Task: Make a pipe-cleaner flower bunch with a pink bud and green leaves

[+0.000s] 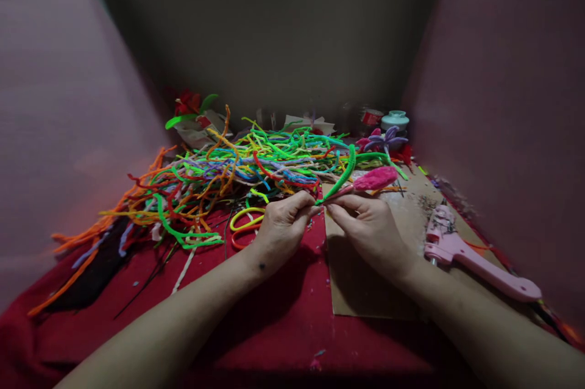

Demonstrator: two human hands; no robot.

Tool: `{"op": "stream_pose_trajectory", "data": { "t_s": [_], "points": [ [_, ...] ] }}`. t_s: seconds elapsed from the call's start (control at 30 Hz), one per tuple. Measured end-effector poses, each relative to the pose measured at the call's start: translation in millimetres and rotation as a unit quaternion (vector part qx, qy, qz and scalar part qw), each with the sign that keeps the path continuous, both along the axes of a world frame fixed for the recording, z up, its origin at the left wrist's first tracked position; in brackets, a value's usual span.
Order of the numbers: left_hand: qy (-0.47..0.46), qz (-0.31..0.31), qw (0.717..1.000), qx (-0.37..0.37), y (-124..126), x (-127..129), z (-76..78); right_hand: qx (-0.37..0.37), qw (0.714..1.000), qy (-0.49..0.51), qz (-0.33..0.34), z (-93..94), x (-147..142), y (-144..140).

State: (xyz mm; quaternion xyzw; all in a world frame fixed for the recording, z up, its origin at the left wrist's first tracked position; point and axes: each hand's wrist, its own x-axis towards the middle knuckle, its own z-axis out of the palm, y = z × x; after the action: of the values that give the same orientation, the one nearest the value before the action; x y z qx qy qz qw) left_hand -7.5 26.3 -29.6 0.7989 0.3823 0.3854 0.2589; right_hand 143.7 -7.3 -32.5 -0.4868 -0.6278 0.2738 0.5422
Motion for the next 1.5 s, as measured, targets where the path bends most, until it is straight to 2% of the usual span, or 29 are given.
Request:
{"op": "stream_pose_trajectory", "data": {
  "t_s": [0.1, 0.17, 0.23, 0.37, 0.47, 0.57, 0.63, 0.73, 0.83, 0.9, 1.0, 1.2, 1.4, 1.5],
  "points": [
    [-0.035, -0.004, 0.997, -0.062, -4.4, 3.2, 2.3, 0.056, 0.994, -0.064, -0.071, -0.6, -3.3, -3.1],
    [-0.081, -0.025, 0.985, -0.149, -6.4, 4.8, 4.6, 0.065, 0.995, -0.04, -0.068, -1.3, -3.6, -3.9],
    [-0.133, -0.063, 0.955, -0.256, -5.7, 4.7, 6.3, 0.047, 0.998, 0.015, -0.044, -2.2, -2.5, -3.2],
    [-0.202, -0.172, 0.862, -0.432, 3.6, -2.0, 5.2, -0.007, 0.991, 0.136, 0.021, -4.2, 2.0, 1.9],
    [-0.213, -0.235, 0.807, -0.499, 12.0, -8.4, 2.4, -0.057, 0.969, 0.215, 0.107, -5.3, 4.4, 6.8],
    [-0.202, -0.253, 0.792, -0.517, 16.0, -11.6, 1.7, -0.101, 0.943, 0.277, 0.157, -5.4, 4.4, 9.3],
    [-0.178, -0.247, 0.809, -0.503, 15.9, -11.3, 3.3, -0.11, 0.932, 0.305, 0.159, -4.8, 3.1, 9.2],
    [-0.115, -0.197, 0.882, -0.413, 13.1, -7.7, 6.3, -0.087, 0.934, 0.318, 0.137, -3.3, 1.0, 8.0],
    [-0.059, -0.088, 0.962, -0.252, 9.2, -2.4, 5.4, -0.055, 0.946, 0.304, 0.096, -3.2, -0.4, 7.4],
    [-0.037, -0.032, 0.99, -0.13, 6.8, 0.4, 2.0, -0.047, 0.952, 0.291, 0.076, -4.6, -1.0, 7.0],
    [-0.028, -0.014, 0.999, -0.02, 3.7, 2.6, -4.0, -0.058, 0.961, 0.265, 0.055, -6.9, -2.1, 5.4],
    [-0.041, -0.022, 0.999, 0.017, 1.1, 4.4, -11.5, -0.042, 0.965, 0.25, 0.067, -6.2, -4.7, 2.9],
    [0.008, -0.023, 0.994, 0.109, -0.1, 3.6, -15.7, -0.056, 0.964, 0.258, 0.034, -8.2, -6.7, 1.3],
    [-0.018, -0.026, 0.995, 0.094, 0.8, 2.7, -14.6, -0.056, 0.968, 0.244, 0.026, -4.7, -8.0, -1.0]
  ]
}}
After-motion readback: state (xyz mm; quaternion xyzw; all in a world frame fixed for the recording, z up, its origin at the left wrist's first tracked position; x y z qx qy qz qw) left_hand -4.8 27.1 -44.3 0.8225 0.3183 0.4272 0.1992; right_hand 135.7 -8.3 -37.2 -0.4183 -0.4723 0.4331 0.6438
